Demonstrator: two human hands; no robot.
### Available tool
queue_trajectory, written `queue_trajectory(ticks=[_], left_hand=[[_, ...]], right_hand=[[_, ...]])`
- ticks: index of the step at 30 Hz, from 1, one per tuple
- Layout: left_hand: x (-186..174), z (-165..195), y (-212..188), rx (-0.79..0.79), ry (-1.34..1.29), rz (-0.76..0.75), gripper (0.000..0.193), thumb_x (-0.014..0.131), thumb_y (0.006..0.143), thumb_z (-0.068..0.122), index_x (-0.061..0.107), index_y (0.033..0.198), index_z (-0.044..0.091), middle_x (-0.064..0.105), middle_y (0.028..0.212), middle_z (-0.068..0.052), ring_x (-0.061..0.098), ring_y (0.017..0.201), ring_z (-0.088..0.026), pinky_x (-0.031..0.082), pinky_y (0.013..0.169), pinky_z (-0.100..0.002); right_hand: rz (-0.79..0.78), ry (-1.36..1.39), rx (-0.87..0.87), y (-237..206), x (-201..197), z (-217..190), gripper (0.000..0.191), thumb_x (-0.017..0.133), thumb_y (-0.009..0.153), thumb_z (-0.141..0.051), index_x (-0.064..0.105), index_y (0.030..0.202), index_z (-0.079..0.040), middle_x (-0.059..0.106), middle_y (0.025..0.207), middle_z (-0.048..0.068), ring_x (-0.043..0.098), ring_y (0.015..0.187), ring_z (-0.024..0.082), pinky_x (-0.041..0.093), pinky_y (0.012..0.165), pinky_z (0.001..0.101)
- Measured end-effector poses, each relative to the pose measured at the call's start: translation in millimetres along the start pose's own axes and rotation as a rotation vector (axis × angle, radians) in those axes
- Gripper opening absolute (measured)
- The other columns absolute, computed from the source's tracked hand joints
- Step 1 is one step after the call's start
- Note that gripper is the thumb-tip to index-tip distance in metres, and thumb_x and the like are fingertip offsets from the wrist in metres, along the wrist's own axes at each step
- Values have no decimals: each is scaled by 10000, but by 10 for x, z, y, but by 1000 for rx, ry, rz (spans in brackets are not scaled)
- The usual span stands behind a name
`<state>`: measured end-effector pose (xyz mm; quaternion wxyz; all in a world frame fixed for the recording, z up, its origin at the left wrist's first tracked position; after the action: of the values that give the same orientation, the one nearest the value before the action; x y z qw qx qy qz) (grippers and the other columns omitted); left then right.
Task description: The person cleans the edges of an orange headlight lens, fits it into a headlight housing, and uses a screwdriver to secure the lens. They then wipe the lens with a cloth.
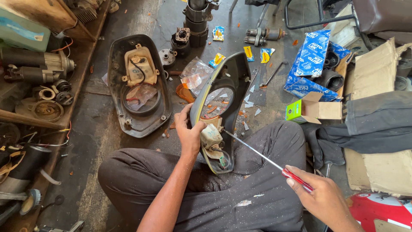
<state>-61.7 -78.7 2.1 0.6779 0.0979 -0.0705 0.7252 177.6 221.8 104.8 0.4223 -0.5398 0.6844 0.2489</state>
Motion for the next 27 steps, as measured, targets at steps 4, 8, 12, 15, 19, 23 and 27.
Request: queue_trajectory(ticks=[4,8,12,15,19,23,27], left_hand=[[-12,-32,1,-12,-2,10,656,700,649,48,630,1301,32,417,1123,-52,585,1086,-192,501,990,-323],[-10,-15,-15,6,35,4,660,706,653,51,633,1309,28,417,1120,-54,572,1092,-189,492,1000,-320],[-17,22,-20,10,58,6,663,708,653,55,633,1311,31,417,1113,-55,569,1073,-186,495,986,-318],[-5,32,-17,-6,26,-2,660,700,656,56,620,1311,40,412,1115,-49,577,1069,-182,509,974,-319],[11,48,-38,7,31,-14,655,699,651,41,626,1302,40,402,1103,-45,576,1058,-185,516,958,-323],[-2,39,-43,14,38,-7,656,697,650,36,635,1303,43,407,1098,-45,571,1055,-182,504,965,-314],[-7,30,-49,6,30,-3,655,697,650,46,639,1302,46,406,1091,-41,567,1062,-179,492,975,-309]], right_hand=[[-5,-33,-21,5,11,-12,381,735,825,-308,761,1187,-189,805,1044,92,793,895,260,594,772,343],[-18,-9,13,26,27,-41,375,735,830,-317,758,1182,-190,806,1046,88,798,879,257,598,765,346],[-4,-93,-40,34,-23,-222,375,738,817,-319,754,1181,-234,799,970,66,771,805,280,593,708,367],[-136,-542,28,8,42,-197,510,749,859,-423,681,1364,-407,717,927,46,719,761,300,582,690,401],[-67,-431,-26,14,-18,-274,475,753,842,-385,699,1314,-364,724,883,42,710,720,320,573,643,421],[17,-180,-106,24,-50,-294,386,723,845,-321,727,1227,-267,759,861,62,728,732,304,576,644,403],[76,-66,-219,-22,-56,-349,361,714,849,-286,718,1196,-188,758,937,87,737,764,303,580,670,395]])
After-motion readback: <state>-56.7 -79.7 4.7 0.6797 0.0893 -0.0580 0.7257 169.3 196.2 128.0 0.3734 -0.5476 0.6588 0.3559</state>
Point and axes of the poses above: each hand's wrist, its own y-axis towards the middle knuckle, its own x-axis out of the palm, z = x × y, the point moved 10 cm from there along y, towards the middle knuckle
